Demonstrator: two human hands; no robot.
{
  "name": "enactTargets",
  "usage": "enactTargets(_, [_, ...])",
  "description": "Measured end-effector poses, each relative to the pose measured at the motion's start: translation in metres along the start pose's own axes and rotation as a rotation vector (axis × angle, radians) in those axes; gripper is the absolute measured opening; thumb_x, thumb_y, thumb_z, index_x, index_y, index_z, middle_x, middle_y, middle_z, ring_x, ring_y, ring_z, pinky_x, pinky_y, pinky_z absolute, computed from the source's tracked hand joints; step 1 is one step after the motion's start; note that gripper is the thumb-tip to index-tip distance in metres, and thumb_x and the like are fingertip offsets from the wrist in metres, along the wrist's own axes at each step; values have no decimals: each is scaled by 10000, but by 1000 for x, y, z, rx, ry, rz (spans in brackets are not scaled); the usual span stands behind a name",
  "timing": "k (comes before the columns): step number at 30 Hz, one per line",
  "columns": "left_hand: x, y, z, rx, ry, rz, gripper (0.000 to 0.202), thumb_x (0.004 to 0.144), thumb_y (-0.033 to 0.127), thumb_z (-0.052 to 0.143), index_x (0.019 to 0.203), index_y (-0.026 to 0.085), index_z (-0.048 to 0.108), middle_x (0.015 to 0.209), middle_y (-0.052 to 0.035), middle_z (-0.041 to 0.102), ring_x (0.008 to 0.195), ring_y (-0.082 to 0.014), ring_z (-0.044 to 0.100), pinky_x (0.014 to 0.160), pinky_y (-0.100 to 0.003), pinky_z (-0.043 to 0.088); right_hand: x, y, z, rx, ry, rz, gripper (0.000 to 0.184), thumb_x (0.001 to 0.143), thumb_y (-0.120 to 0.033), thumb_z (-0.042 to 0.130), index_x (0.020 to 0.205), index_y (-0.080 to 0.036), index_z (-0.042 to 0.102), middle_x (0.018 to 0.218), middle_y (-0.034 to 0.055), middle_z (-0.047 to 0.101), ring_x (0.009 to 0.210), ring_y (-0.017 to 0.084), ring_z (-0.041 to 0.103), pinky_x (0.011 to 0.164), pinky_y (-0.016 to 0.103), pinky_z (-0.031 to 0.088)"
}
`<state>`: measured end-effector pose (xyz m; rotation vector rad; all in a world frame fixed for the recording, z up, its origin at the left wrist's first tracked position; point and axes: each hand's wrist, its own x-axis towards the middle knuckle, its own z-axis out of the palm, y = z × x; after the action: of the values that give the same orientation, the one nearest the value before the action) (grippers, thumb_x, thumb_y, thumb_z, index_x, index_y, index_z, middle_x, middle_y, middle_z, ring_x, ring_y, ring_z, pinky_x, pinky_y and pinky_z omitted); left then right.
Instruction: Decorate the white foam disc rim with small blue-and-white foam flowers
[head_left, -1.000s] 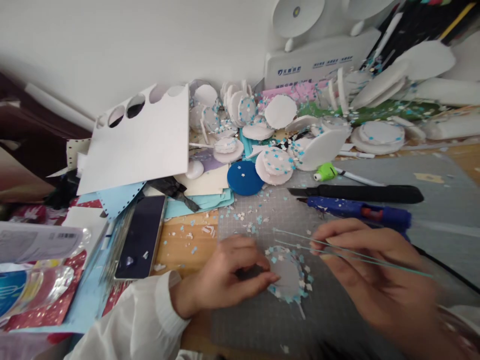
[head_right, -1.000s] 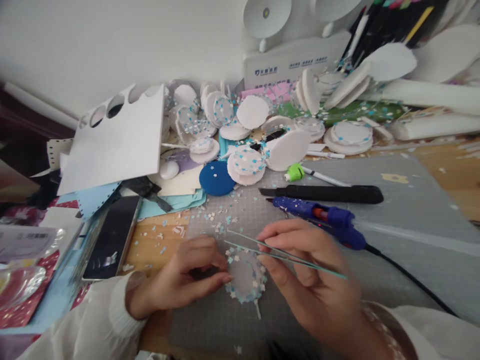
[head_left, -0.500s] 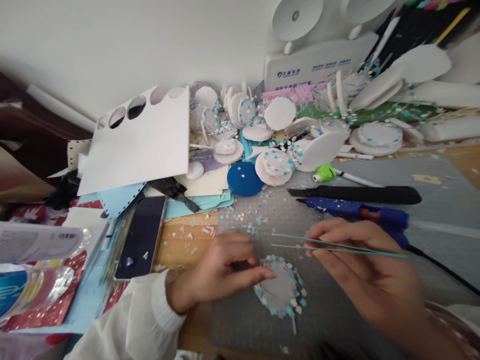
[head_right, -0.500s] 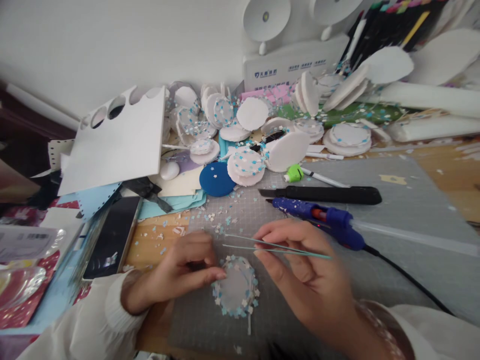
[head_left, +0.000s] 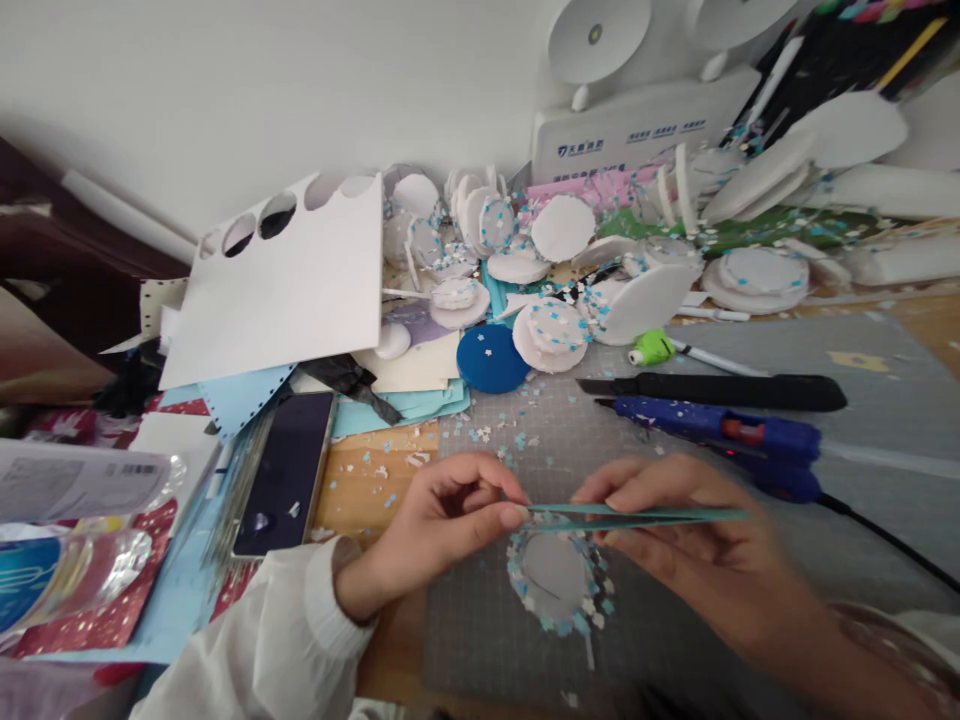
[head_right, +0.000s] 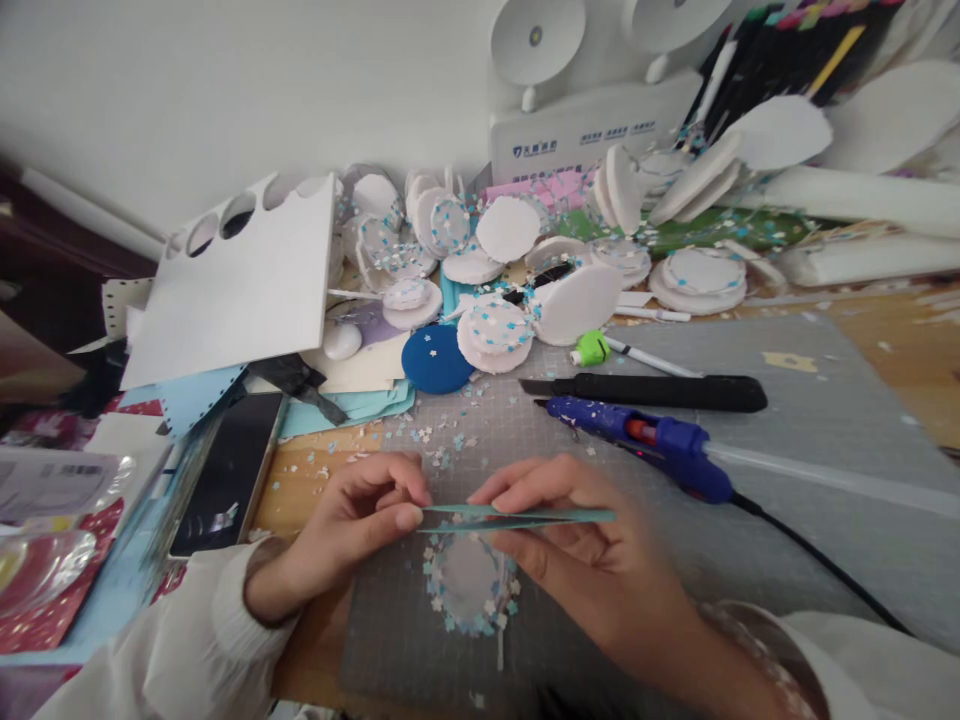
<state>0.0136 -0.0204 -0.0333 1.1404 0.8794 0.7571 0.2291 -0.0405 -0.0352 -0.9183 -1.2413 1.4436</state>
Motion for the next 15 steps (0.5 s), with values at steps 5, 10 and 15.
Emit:
enactTargets(5, [1, 0, -1, -76, -27, -45, 295, 762, 399, 721, 716, 159, 555, 530, 81, 284, 484, -60, 248, 464, -194, 225, -1, -4, 1, 11, -38, 29, 225, 792, -113, 690, 898, -311, 682, 922, -18, 747, 843, 128, 728, 708, 173, 591])
enactTargets(10, [-1, -3, -3, -129, -70, -99, 346, 755, 427, 730, 707, 161, 513, 543, 82, 263, 489, -54, 204, 467, -210, 162, -4, -3, -2, -50, -43, -9, 219, 787, -110, 698, 897, -300, 689, 890, -9, 748, 787, 132, 725, 654, 179, 595])
enactTargets(15, [-4, -5, -5, -183, -162, -125, 369, 746, 435, 740, 702, 161, 497, 558, 72, 304, 494, -54, 216, 476, -228, 147, -8, 1, -8, -65, -87, -73, 224, 807, -147, 694, 923, -338, 679, 891, -30, 738, 772, 135, 704, 604, 199, 576])
